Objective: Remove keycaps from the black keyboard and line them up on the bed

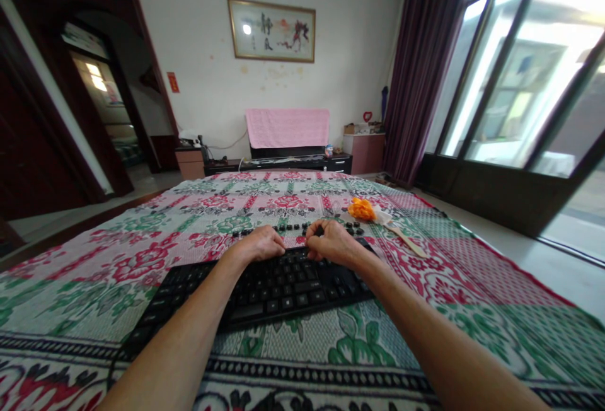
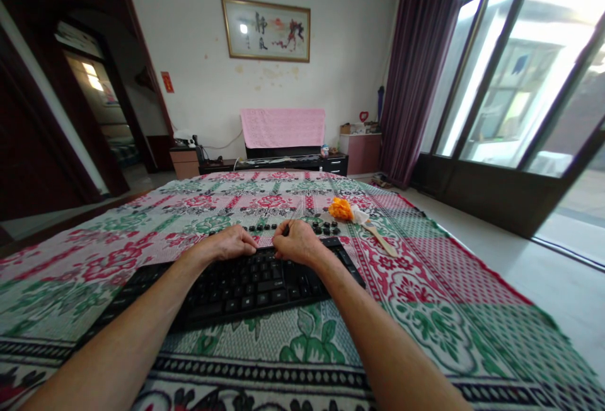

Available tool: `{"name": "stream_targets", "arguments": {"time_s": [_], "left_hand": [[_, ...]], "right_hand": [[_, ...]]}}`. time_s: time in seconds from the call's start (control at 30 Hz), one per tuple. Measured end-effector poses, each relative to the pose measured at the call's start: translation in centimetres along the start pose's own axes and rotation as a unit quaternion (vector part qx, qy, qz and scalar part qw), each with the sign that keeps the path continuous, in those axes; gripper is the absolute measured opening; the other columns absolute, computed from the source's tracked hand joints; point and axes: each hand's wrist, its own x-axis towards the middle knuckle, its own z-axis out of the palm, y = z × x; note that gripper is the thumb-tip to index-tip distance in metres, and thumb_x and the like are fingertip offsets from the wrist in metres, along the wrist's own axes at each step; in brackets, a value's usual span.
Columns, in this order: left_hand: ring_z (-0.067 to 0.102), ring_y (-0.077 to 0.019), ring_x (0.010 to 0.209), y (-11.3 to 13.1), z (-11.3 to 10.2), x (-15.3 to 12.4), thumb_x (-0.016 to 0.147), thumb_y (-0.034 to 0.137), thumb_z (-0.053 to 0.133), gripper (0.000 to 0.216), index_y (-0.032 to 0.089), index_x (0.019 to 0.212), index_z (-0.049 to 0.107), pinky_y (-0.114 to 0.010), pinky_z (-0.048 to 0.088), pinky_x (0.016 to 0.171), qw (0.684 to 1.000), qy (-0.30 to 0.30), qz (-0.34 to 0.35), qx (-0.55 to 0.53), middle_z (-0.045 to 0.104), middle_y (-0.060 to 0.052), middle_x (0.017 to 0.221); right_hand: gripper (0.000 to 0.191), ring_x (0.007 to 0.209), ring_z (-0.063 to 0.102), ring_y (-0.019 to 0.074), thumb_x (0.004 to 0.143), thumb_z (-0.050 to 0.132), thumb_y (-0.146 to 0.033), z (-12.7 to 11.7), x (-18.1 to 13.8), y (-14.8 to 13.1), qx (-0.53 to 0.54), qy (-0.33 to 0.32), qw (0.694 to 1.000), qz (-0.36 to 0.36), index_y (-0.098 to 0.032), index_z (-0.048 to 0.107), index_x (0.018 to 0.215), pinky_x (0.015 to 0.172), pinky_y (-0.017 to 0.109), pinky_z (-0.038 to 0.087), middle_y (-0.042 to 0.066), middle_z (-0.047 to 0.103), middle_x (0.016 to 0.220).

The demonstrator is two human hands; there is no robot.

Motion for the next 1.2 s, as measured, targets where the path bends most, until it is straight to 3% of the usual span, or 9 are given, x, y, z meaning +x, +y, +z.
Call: {"name": "stream_targets", "arguments": {"time_s": [0.23, 0.43, 0.53, 0.7, 0.87, 1.03, 1.2], "left_hand": [[0.046, -0.01, 0.053, 0.1, -0.1, -0.1, 0.061, 0.022, 0.049, 0.027, 0.017, 0.076, 0.071, -0.018, 0.033, 0.05, 1.0, -0.006, 0.0, 0.003, 0.061, 0.002, 0.057], [0.046, -0.0108, 0.053, 0.1, -0.1, -0.1, 0.06, 0.023, 0.048, 0.029, 0.015, 0.076, 0.072, -0.019, 0.033, 0.051, 1.0, -0.009, 0.004, -0.008, 0.059, 0.002, 0.056], [0.045, -0.0106, 0.052, 0.2, -0.2, -0.2, 0.06, 0.023, 0.048, 0.029, 0.015, 0.075, 0.071, -0.02, 0.032, 0.051, 1.0, -0.009, 0.002, -0.015, 0.057, 0.002, 0.054], [0.041, -0.0094, 0.049, 0.1, 0.0, -0.2, 0.059, 0.022, 0.047, 0.024, 0.015, 0.068, 0.069, -0.019, 0.03, 0.049, 1.0, -0.01, -0.002, -0.03, 0.052, 0.003, 0.05], [0.035, -0.0081, 0.045, 0.0, 0.1, -0.1, 0.06, 0.021, 0.046, 0.02, 0.013, 0.058, 0.065, -0.02, 0.025, 0.045, 1.0, -0.008, 0.003, -0.017, 0.044, 0.003, 0.045], [0.038, -0.0085, 0.047, -0.1, 0.0, -0.1, 0.059, 0.021, 0.046, 0.024, 0.013, 0.066, 0.068, -0.02, 0.028, 0.047, 0.999, -0.014, 0.012, -0.026, 0.048, 0.003, 0.049], [0.041, -0.0089, 0.05, -0.5, 0.1, 0.2, 0.059, 0.021, 0.047, 0.027, 0.014, 0.071, 0.07, -0.02, 0.031, 0.051, 1.0, -0.013, 0.019, -0.019, 0.053, 0.002, 0.052]], "right_hand": [[0.006, 0.038, 0.054, 0.0103, 0.061, 0.044, -0.012, 0.3, 0.2, -0.7, 0.022, -0.007, 0.998, 0.054, -0.016, 0.048, 0.06, 0.039, 0.016, 0.043, -0.002, 0.056, 0.039], [0.009, 0.038, 0.054, 0.0105, 0.065, 0.045, -0.015, 0.4, 0.1, -1.2, -0.03, -0.016, 0.998, 0.054, -0.016, 0.049, 0.057, 0.039, 0.017, 0.042, 0.001, 0.058, 0.042], [0.01, 0.04, 0.055, 0.0118, 0.067, 0.044, -0.016, 0.4, -0.2, -1.5, -0.094, -0.006, 0.995, 0.03, -0.016, 0.051, 0.059, 0.039, 0.017, 0.039, 0.002, 0.059, 0.045], [0.012, 0.05, 0.055, 0.0116, 0.061, 0.046, -0.012, 0.4, -1.1, -2.2, -0.2, 0.01, 0.977, -0.07, -0.014, 0.058, 0.063, 0.045, 0.018, 0.036, 0.003, 0.061, 0.053], [0.017, 0.053, 0.05, 0.0092, 0.059, 0.046, -0.009, 0.0, -2.0, -2.2, -0.209, -0.024, 0.97, -0.119, -0.015, 0.059, 0.068, 0.048, 0.017, 0.035, 0.001, 0.06, 0.059], [0.017, 0.054, 0.048, 0.008, 0.062, 0.047, -0.008, -0.6, -2.1, -1.9, -0.206, -0.069, 0.966, -0.142, -0.014, 0.06, 0.071, 0.05, 0.017, 0.035, 0.0, 0.058, 0.06], [0.016, 0.052, 0.05, 0.0087, 0.065, 0.049, -0.012, -0.5, -1.5, -0.9, -0.161, -0.04, 0.979, -0.116, -0.013, 0.061, 0.077, 0.049, 0.018, 0.037, 0.0, 0.06, 0.06]]}}
